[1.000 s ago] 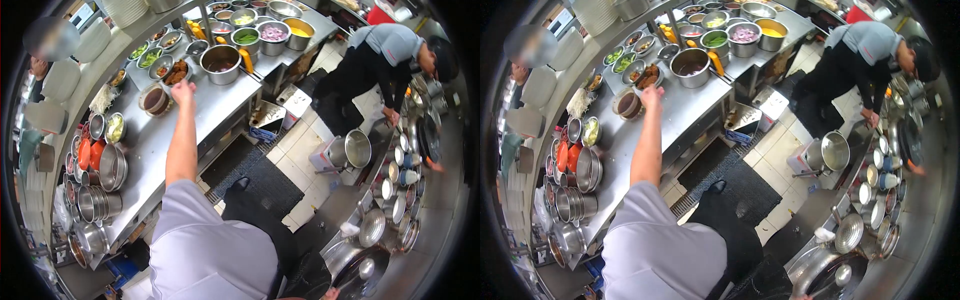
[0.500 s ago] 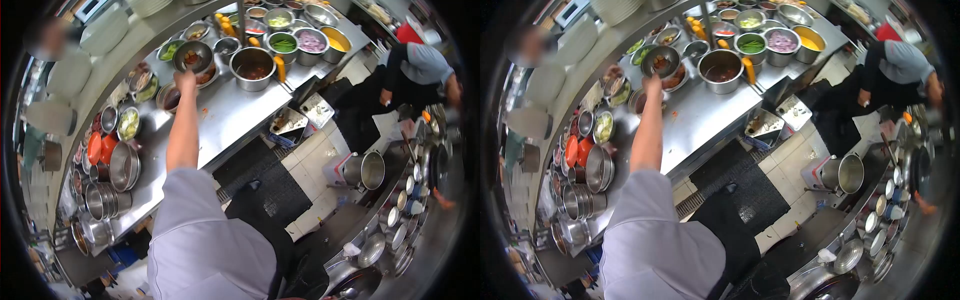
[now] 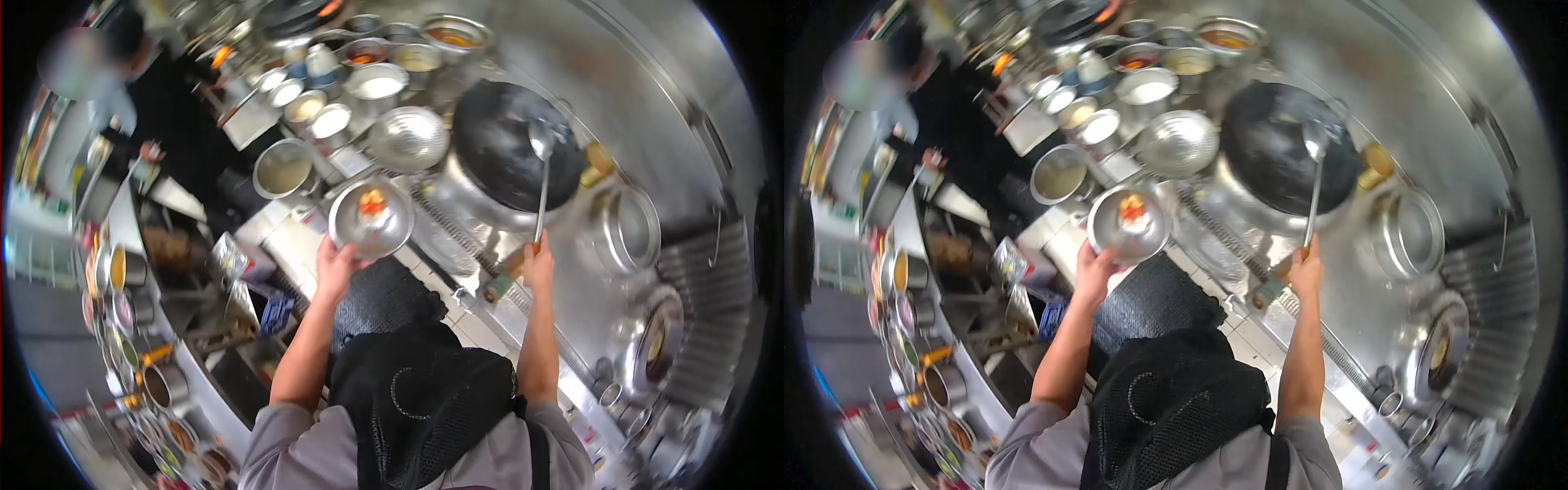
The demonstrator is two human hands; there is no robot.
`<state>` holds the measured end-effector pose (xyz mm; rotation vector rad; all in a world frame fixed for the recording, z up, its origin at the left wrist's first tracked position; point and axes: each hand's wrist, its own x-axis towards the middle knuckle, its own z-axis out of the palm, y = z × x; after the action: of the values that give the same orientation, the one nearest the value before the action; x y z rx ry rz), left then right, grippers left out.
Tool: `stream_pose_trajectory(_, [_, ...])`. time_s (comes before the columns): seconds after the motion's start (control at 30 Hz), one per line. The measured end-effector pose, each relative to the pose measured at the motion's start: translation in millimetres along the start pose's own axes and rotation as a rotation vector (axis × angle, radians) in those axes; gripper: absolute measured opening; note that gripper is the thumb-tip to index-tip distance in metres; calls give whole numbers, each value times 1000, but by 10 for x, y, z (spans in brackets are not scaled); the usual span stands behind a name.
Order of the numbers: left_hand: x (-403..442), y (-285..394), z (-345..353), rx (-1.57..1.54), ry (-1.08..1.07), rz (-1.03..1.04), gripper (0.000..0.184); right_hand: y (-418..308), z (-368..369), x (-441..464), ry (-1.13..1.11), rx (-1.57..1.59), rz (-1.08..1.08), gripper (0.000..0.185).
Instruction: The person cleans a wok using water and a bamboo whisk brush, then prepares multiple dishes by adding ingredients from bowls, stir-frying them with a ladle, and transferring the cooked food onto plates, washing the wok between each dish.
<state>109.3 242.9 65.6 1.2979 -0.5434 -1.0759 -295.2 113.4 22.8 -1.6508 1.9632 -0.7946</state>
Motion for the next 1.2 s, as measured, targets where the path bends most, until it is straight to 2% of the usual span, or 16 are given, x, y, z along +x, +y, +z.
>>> stream_pose_trajectory(0.07, [452,148,925,152,-159,135,30,483,-213,0,-25,-18,-59,60])
stream_pose_trajectory(0.13, [932,201,1643,870,-161,431,24,617,-586,-74,-10,-120,-114,63])
stream_pose_trajectory(0.2, [1312,93,2348,841,-111,937,21,672,-1003,-170,-14,-218,-167,66])
stream_pose_trajectory(0.37, [1958,-57,3178,1071,-217,1053,30,645,-1896,-277,-185,-604,-56,70])
stream_pose_trajectory(0.57, [2066,381,3573,988,-128,1123,23,533,-2395,-299,-137,-703,-84,65])
stream_pose_trajectory(0.67, [2105,166,3623,942,-79,1197,20,387,-2404,-201,-89,-684,-92,63])
stream_pose_trajectory(0.73, [2077,-199,3681,1082,-280,1032,24,249,-2368,-139,-68,-663,-139,63])
stream_pose_trajectory(0.8, [2145,-263,3699,925,-85,979,25,165,-2324,-14,-28,-644,-200,63])
stream_pose_trajectory(0.87, [2144,-338,3616,1071,-232,871,23,127,-2307,-25,-71,-637,-149,62])
stream_pose_trajectory(0.93, [2245,-333,3445,992,-79,904,20,237,-2161,10,-87,-505,-190,60])
stream_pose_trajectory(0.97, [2283,-275,3290,913,0,681,17,308,-2041,75,-86,-365,-215,58])
stream_pose_trajectory(1.07, [2099,10,2636,513,85,241,12,383,-1556,343,-135,-219,-140,53])
stream_pose_trajectory(1.1, [2091,-110,2280,498,136,296,19,229,-1422,448,-256,-268,16,53])
stream_pose_trajectory(1.13, [1986,-188,1937,265,216,275,31,150,-1220,552,-233,-210,-33,53])
stream_pose_trajectory(1.17, [2020,-454,1389,176,225,217,40,103,-1018,638,-238,-115,-82,53])
stream_pose_trajectory(1.2, [1643,-213,959,179,231,116,41,94,-887,695,-282,-11,-100,54])
